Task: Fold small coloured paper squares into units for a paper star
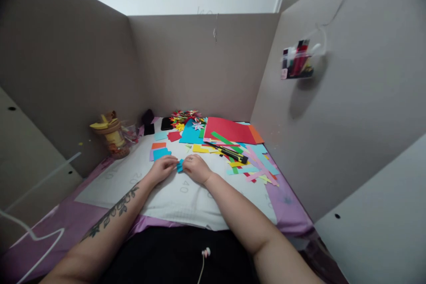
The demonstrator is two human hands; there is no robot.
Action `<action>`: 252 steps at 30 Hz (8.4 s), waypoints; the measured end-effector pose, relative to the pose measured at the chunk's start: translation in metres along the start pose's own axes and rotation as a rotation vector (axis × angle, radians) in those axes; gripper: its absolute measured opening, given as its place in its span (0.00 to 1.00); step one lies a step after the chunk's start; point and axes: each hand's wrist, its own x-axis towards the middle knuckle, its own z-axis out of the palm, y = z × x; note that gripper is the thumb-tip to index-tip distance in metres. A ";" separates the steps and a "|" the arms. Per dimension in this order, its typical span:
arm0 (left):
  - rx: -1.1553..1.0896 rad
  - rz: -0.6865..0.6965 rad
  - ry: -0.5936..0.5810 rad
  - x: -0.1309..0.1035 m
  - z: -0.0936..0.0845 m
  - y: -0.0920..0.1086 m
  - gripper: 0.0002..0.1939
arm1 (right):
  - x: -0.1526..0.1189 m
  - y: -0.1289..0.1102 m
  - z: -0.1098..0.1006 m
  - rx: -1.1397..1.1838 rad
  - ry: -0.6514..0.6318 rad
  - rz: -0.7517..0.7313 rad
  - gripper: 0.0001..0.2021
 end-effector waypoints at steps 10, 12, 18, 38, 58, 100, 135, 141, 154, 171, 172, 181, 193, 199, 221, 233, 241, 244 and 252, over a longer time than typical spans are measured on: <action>0.236 0.158 -0.210 -0.010 0.001 -0.004 0.21 | -0.005 0.017 0.002 0.240 -0.145 0.086 0.09; 0.243 0.197 -0.230 -0.012 -0.001 0.000 0.21 | -0.006 0.023 0.005 0.326 -0.125 0.124 0.08; 0.262 0.294 -0.267 -0.014 -0.004 0.012 0.19 | -0.005 0.031 0.002 0.560 -0.117 0.229 0.05; 0.517 0.321 -0.312 -0.024 0.000 0.039 0.19 | 0.006 0.039 -0.006 0.450 -0.207 0.214 0.05; 0.401 0.223 -0.327 -0.025 0.006 0.039 0.17 | 0.012 0.045 0.015 0.207 -0.163 0.222 0.05; 0.519 0.262 -0.294 -0.021 0.010 0.038 0.16 | 0.021 0.025 0.006 0.047 -0.254 0.383 0.03; 0.539 0.201 -0.328 -0.019 0.009 0.048 0.08 | 0.002 0.023 -0.006 0.070 -0.066 0.154 0.13; 0.612 0.178 -0.334 -0.018 0.008 0.052 0.07 | -0.015 0.015 -0.014 0.065 -0.188 -0.042 0.14; 0.588 0.164 -0.377 -0.019 0.007 0.055 0.06 | -0.013 0.025 -0.014 -0.261 -0.116 0.062 0.09; 0.515 0.170 -0.356 -0.031 0.001 0.061 0.09 | -0.009 0.017 -0.010 -0.069 -0.238 -0.096 0.09; 0.489 0.163 -0.340 -0.031 -0.001 0.057 0.10 | -0.009 0.018 -0.010 -0.068 -0.239 -0.090 0.09; 0.619 0.261 -0.306 -0.023 -0.024 0.029 0.18 | -0.011 0.020 -0.012 -0.003 -0.245 -0.032 0.08; 0.144 -0.336 -0.128 -0.007 -0.007 0.025 0.19 | -0.012 0.014 -0.016 0.023 -0.240 -0.040 0.08; -0.562 -0.819 -0.040 0.008 -0.006 0.047 0.27 | -0.011 0.013 -0.017 -0.003 -0.247 -0.042 0.09; -0.702 -0.813 0.093 -0.001 0.007 0.040 0.27 | -0.013 0.013 -0.015 -0.080 -0.201 -0.058 0.09; 0.188 0.098 -0.217 0.004 0.007 0.016 0.13 | -0.015 0.017 -0.010 -0.064 -0.171 -0.102 0.13; 0.434 0.299 -0.348 0.006 -0.001 0.022 0.11 | -0.014 0.014 -0.011 -0.050 -0.202 -0.110 0.13; 0.535 0.312 -0.370 0.005 -0.004 0.023 0.10 | -0.012 0.011 -0.014 -0.053 -0.225 -0.125 0.12; 0.541 0.275 -0.353 0.003 -0.005 0.019 0.09 | -0.009 0.007 -0.017 -0.074 -0.279 -0.114 0.09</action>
